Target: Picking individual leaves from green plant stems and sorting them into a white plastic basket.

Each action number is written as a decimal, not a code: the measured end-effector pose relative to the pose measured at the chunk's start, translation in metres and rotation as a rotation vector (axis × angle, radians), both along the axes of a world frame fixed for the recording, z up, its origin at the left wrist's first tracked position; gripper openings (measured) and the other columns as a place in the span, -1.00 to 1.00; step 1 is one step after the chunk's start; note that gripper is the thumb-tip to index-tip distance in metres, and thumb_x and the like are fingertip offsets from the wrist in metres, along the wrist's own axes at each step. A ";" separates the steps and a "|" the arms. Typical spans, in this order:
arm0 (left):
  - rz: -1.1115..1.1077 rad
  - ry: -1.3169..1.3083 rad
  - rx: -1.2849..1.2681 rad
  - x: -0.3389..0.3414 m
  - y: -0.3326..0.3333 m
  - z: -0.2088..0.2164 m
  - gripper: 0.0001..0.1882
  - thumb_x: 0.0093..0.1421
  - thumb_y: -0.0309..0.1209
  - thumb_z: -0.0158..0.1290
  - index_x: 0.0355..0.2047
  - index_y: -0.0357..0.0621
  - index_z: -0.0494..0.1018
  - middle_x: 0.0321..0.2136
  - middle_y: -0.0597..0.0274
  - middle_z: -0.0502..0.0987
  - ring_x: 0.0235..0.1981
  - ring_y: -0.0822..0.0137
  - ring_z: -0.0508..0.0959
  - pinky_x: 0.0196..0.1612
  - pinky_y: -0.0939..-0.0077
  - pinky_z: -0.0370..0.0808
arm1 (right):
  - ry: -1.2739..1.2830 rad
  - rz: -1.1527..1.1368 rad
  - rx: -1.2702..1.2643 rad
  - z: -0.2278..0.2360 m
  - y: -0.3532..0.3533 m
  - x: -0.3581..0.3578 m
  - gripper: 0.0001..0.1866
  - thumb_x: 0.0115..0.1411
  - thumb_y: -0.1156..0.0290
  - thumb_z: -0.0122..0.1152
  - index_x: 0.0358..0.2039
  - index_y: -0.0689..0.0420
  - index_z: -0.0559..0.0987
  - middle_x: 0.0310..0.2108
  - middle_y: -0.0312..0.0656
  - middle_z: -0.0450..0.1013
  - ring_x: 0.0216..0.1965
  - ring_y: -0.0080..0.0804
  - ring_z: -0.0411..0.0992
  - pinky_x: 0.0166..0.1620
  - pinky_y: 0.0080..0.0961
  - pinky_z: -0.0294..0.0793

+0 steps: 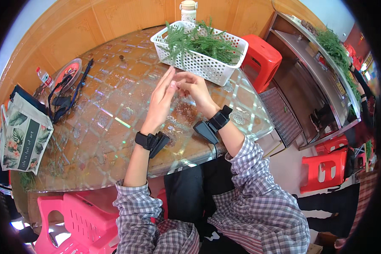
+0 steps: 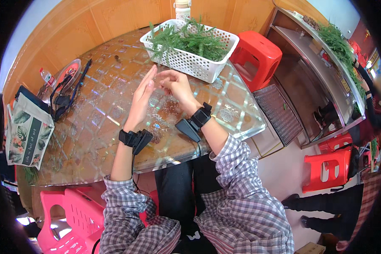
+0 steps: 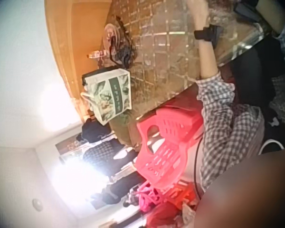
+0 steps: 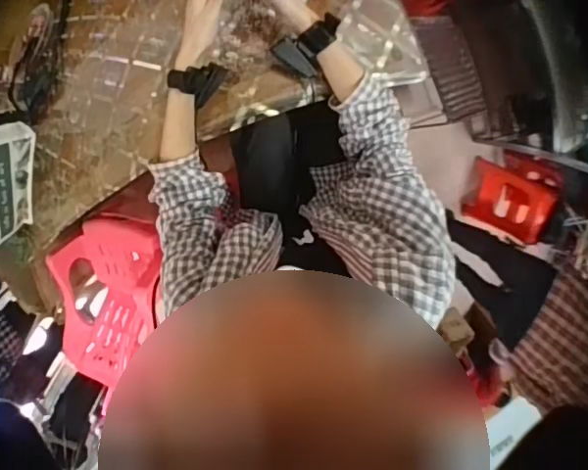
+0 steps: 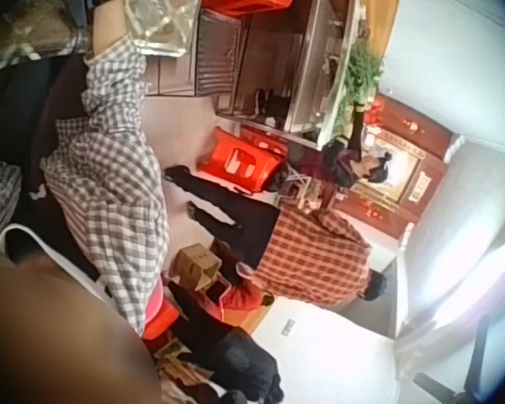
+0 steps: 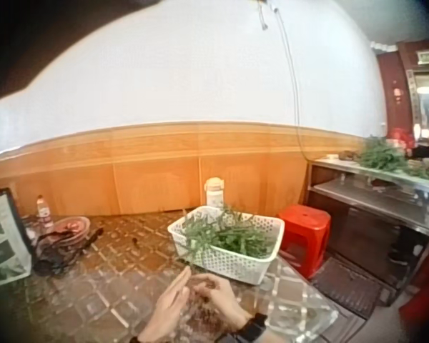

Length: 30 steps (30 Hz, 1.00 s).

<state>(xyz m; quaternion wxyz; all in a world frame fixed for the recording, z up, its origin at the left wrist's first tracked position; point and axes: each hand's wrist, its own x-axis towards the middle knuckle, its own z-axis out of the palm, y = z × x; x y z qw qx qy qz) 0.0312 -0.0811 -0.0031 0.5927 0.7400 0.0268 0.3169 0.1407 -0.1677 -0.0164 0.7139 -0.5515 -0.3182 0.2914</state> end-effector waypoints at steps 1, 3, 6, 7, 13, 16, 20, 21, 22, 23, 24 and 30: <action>-0.003 0.000 -0.001 0.001 0.000 -0.002 -0.49 0.25 -0.16 -0.22 0.10 -0.24 0.18 0.16 0.06 0.11 0.17 0.21 0.13 0.17 0.41 0.07 | 0.002 -0.018 -0.004 -0.001 -0.001 0.002 -0.83 0.06 0.54 0.04 -0.28 0.18 0.47 -0.57 -0.36 0.38 -0.61 -0.67 0.31 -0.56 -0.75 0.21; 0.053 0.061 0.034 0.001 0.002 -0.003 -0.55 0.24 -0.18 -0.19 0.00 -0.25 0.29 0.11 0.04 0.19 0.12 0.21 0.21 0.13 0.41 0.12 | -0.025 -0.056 0.049 0.002 0.001 0.001 -0.82 0.06 0.55 0.03 -0.28 0.18 0.47 -0.57 -0.35 0.38 -0.64 -0.68 0.28 -0.58 -0.74 0.20; 0.116 0.078 0.049 0.001 0.006 -0.005 -0.60 0.23 -0.19 -0.17 -0.09 -0.25 0.37 0.06 0.03 0.25 0.07 0.21 0.27 0.09 0.41 0.17 | -0.079 -0.135 0.153 0.007 0.001 0.003 -0.82 0.06 0.58 0.01 -0.28 0.19 0.48 -0.58 -0.32 0.37 -0.69 -0.69 0.24 -0.63 -0.74 0.20; 0.150 0.065 0.044 0.001 0.007 -0.005 -0.61 0.23 -0.19 -0.17 -0.14 -0.25 0.40 0.04 0.03 0.27 0.05 0.21 0.29 0.07 0.42 0.19 | -0.080 -0.163 0.164 0.010 -0.001 0.004 -0.81 0.07 0.59 0.01 -0.27 0.19 0.48 -0.58 -0.33 0.37 -0.69 -0.69 0.23 -0.62 -0.74 0.19; 0.167 0.091 0.076 0.002 0.010 -0.009 -0.64 0.22 -0.20 -0.16 -0.20 -0.23 0.43 -0.01 0.03 0.30 0.01 0.20 0.32 0.01 0.43 0.24 | 0.073 -0.268 0.063 0.015 -0.009 0.012 -0.78 0.08 0.58 -0.01 -0.22 0.20 0.46 -0.55 -0.33 0.36 -0.69 -0.72 0.18 -0.62 -0.75 0.14; 0.168 0.137 0.096 0.000 0.010 -0.010 -0.65 0.21 -0.20 -0.15 -0.21 -0.22 0.43 -0.02 0.04 0.31 0.00 0.19 0.33 -0.02 0.43 0.26 | -0.013 -0.331 0.139 0.018 -0.010 0.009 -0.78 0.09 0.58 -0.01 -0.21 0.19 0.47 -0.56 -0.32 0.36 -0.69 -0.72 0.17 -0.64 -0.75 0.12; 0.169 0.151 0.159 0.002 0.013 -0.013 -0.65 0.24 -0.20 -0.20 -0.20 -0.18 0.45 0.01 0.15 0.27 -0.04 0.36 0.35 -0.13 0.52 0.37 | 0.014 -0.383 0.159 0.013 -0.013 0.019 -0.77 0.09 0.58 -0.01 -0.21 0.20 0.46 -0.56 -0.31 0.36 -0.69 -0.73 0.17 -0.66 -0.77 0.08; 0.171 0.152 0.159 0.001 0.014 -0.014 -0.65 0.24 -0.20 -0.20 -0.20 -0.18 0.45 0.01 0.15 0.27 -0.04 0.36 0.35 -0.13 0.52 0.37 | 0.049 -0.394 0.149 0.012 -0.013 0.021 -0.77 0.09 0.59 -0.02 -0.21 0.20 0.46 -0.56 -0.30 0.36 -0.69 -0.73 0.17 -0.66 -0.78 0.08; 0.170 0.163 0.158 0.001 0.014 -0.014 -0.65 0.24 -0.21 -0.20 -0.21 -0.18 0.45 0.01 0.15 0.27 -0.05 0.36 0.35 -0.13 0.52 0.37 | 0.049 -0.394 0.150 0.012 -0.013 0.021 -0.77 0.09 0.59 -0.02 -0.21 0.20 0.46 -0.56 -0.30 0.36 -0.69 -0.73 0.17 -0.66 -0.78 0.08; 0.168 0.173 0.157 0.000 0.014 -0.013 -0.66 0.24 -0.21 -0.19 -0.21 -0.18 0.45 0.01 0.15 0.27 -0.05 0.36 0.36 -0.13 0.52 0.37 | 0.020 -0.420 0.167 0.013 -0.012 0.019 -0.78 0.08 0.59 -0.02 -0.22 0.21 0.46 -0.56 -0.30 0.35 -0.69 -0.74 0.16 -0.67 -0.78 0.07; 0.167 0.184 0.156 0.000 0.014 -0.013 -0.66 0.24 -0.21 -0.19 -0.22 -0.18 0.46 0.00 0.15 0.27 -0.05 0.36 0.36 -0.13 0.52 0.37 | -0.009 -0.447 0.185 0.014 -0.012 0.018 -0.78 0.08 0.60 -0.03 -0.23 0.21 0.46 -0.57 -0.30 0.35 -0.69 -0.74 0.16 -0.67 -0.79 0.06; 0.158 0.199 0.150 -0.001 0.012 -0.011 -0.68 0.23 -0.23 -0.17 -0.23 -0.19 0.46 -0.01 0.15 0.28 -0.07 0.36 0.37 -0.14 0.53 0.37 | 0.037 -0.482 0.150 0.013 -0.013 0.021 -0.80 0.08 0.61 -0.03 -0.25 0.23 0.45 -0.57 -0.31 0.34 -0.69 -0.75 0.16 -0.67 -0.81 0.05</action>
